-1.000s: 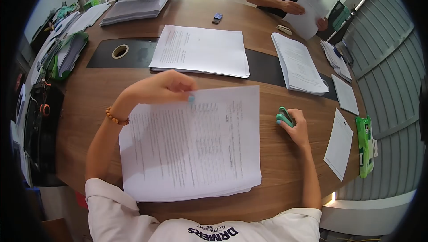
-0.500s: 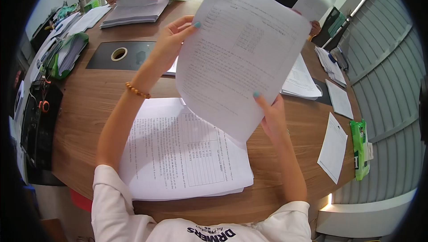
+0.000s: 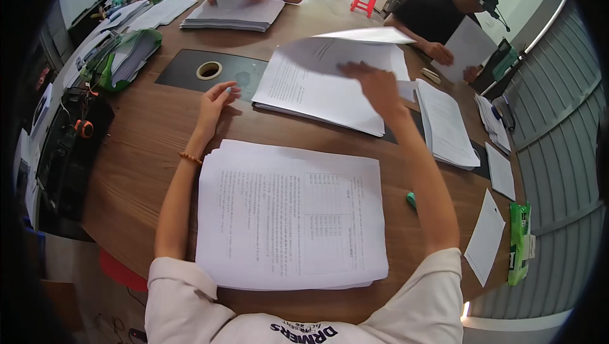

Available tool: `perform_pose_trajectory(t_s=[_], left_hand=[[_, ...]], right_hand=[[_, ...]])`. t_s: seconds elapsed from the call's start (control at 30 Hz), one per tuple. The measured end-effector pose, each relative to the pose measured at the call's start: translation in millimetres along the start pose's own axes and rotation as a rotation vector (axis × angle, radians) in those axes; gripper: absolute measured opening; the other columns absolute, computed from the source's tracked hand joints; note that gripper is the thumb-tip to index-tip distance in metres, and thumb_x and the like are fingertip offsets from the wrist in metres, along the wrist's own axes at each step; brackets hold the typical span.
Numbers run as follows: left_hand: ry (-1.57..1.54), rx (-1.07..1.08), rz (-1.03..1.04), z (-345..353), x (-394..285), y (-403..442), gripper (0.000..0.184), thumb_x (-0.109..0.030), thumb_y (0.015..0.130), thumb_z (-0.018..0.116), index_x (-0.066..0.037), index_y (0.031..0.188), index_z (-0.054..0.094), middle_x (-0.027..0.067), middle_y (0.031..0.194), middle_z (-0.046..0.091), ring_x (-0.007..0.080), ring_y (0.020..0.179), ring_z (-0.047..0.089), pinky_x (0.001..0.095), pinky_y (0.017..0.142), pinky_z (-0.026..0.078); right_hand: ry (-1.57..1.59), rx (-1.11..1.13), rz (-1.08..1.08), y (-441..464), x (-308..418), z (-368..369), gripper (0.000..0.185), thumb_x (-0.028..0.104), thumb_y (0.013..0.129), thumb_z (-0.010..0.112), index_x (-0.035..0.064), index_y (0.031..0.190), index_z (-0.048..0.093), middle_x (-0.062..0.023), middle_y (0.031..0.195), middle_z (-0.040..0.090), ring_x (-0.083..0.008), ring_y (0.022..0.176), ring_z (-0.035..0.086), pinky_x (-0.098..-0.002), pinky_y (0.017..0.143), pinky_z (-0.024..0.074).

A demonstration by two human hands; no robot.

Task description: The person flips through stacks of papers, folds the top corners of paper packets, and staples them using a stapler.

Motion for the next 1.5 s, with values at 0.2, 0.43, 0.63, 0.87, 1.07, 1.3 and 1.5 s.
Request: perform_pose_trajectory(t_s=[0.2,0.43,0.63,0.87,1.07,1.3,1.5], left_hand=[[0.350,0.157,0.062,24.7,-4.2,-6.9,0.036,-0.003,0.084,0.052,-0.006,0.120,0.053,0.0081,0.099,0.062,0.0109,0.087,0.057,0.0230,0.076,0.047],[0.642,0.135,0.222,36.4,-16.4,-13.0,0.047,-0.005,0.079,0.057,-0.013,0.125,0.050,0.0127,0.102,0.060,0.0215,0.084,0.055,0.0299,0.080,0.045],[0.766,0.216,0.255,39.5,-14.2,-14.2,0.046,-0.008,0.079,0.057,-0.013,0.124,0.051,0.0122,0.105,0.060,0.0253,0.095,0.050,0.0328,0.086,0.041],[0.914,0.260,0.352,43.1,-10.9,-15.1,0.043,-0.005,0.079,0.057,-0.007,0.122,0.052,0.0059,0.127,0.052,0.0255,0.100,0.046,0.0327,0.093,0.037],[0.951,0.268,0.395,43.9,-10.3,-15.3,0.043,-0.006,0.080,0.057,-0.006,0.122,0.052,0.0075,0.126,0.052,0.0260,0.099,0.046,0.0332,0.093,0.037],[0.631,0.396,0.075,21.8,3.1,2.7,0.037,-0.008,0.085,0.053,-0.007,0.121,0.053,0.0072,0.119,0.057,0.0189,0.098,0.052,0.0271,0.089,0.039],[0.805,0.454,0.048,107.1,-119.1,-19.8,0.031,-0.016,0.084,0.058,0.001,0.111,0.059,0.0106,0.104,0.064,0.0150,0.089,0.059,0.0265,0.080,0.044]], right_hand=[[0.023,0.132,-0.126,-28.2,35.2,64.4,0.029,0.009,0.080,0.051,0.0219,0.104,0.062,-0.0003,0.093,0.063,-0.0216,0.090,0.063,-0.0308,0.066,0.0529],[0.098,0.155,-0.077,-44.8,25.8,70.9,0.033,0.010,0.081,0.051,0.0245,0.109,0.060,-0.0016,0.103,0.063,-0.0181,0.092,0.063,-0.0285,0.062,0.0541],[0.127,0.131,-0.096,-48.1,28.4,70.0,0.035,0.009,0.081,0.051,0.0253,0.111,0.058,-0.0030,0.106,0.063,-0.0180,0.091,0.063,-0.0285,0.063,0.0544],[0.170,0.038,-0.094,-49.2,33.6,61.0,0.035,0.007,0.080,0.051,0.0239,0.110,0.059,-0.0030,0.104,0.063,-0.0173,0.090,0.063,-0.0271,0.063,0.0540],[0.489,0.335,0.042,-46.5,31.7,60.1,0.030,0.016,0.083,0.055,0.0172,0.113,0.060,-0.0090,0.117,0.058,-0.0259,0.099,0.061,-0.0340,0.080,0.0499],[0.859,0.241,0.488,-79.3,-4.5,-32.1,0.026,0.017,0.085,0.058,0.0024,0.107,0.061,-0.0130,0.108,0.061,-0.0205,0.096,0.057,-0.0286,0.086,0.0428],[0.965,0.264,1.050,-178.8,13.0,-101.4,0.019,0.011,0.082,0.061,0.0034,0.098,0.065,-0.0063,0.094,0.065,-0.0116,0.078,0.060,-0.0231,0.066,0.0463]])
Point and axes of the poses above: each hand's wrist, its own y-axis towards the middle knuckle, its own z-axis out of the palm, x = y × z, the point moved 5 cm from there along y, towards the middle knuckle
